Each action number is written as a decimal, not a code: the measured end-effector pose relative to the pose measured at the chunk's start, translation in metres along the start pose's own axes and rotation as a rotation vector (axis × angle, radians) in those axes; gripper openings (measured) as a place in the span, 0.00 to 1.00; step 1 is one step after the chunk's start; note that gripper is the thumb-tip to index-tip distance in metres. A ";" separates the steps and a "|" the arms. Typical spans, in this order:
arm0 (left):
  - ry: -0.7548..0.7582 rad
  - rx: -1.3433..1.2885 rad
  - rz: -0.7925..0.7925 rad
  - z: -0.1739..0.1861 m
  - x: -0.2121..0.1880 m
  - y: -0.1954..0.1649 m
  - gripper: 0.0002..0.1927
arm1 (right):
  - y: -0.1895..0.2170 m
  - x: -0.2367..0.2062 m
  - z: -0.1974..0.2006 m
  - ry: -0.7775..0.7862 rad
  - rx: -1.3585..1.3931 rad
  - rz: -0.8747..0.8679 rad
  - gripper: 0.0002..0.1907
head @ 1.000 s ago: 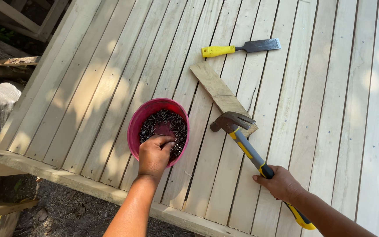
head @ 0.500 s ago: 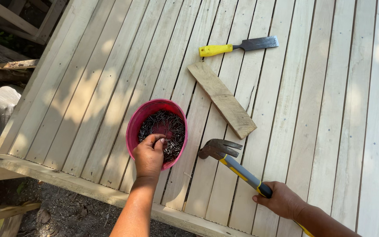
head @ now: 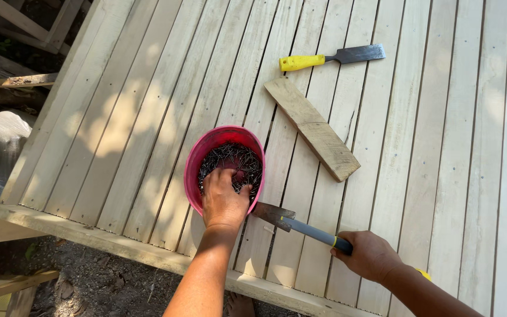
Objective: The person hammers nails into the slats of a wooden frame, taking nails one at a time from a pink bucket and driving them in with a claw hammer. Earlier, the person holds a small stone block against the wood while hammering, then sets the block aside and continues hammering nails along the slats.
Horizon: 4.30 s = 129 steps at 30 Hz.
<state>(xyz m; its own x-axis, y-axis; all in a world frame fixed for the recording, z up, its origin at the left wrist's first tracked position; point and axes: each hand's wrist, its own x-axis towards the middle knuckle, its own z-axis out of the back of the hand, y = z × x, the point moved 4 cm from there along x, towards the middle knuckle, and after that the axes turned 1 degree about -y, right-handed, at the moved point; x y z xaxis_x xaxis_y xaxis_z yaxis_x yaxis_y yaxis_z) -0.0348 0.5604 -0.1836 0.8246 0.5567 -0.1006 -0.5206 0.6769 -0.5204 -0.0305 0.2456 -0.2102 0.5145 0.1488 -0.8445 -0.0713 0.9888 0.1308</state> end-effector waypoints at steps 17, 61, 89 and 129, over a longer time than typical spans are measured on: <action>0.321 -0.226 -0.129 -0.005 0.019 0.015 0.05 | 0.019 0.000 -0.020 -0.037 0.108 -0.206 0.22; 0.325 0.090 -0.151 0.007 0.071 0.000 0.20 | 0.010 0.014 -0.009 -0.059 0.134 -0.174 0.25; 0.486 -0.709 0.123 0.001 0.077 0.020 0.14 | 0.003 0.025 -0.006 -0.059 0.199 -0.128 0.27; 1.032 0.012 -0.217 0.021 -0.021 0.125 0.05 | 0.022 0.004 -0.009 -0.157 0.001 -0.291 0.20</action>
<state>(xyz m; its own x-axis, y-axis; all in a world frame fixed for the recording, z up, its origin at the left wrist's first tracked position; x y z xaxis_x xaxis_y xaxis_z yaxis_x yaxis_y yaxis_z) -0.1219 0.6434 -0.2283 0.6864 -0.2525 -0.6820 -0.3370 0.7206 -0.6059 -0.0376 0.2678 -0.2156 0.6389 -0.1426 -0.7560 0.0985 0.9897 -0.1035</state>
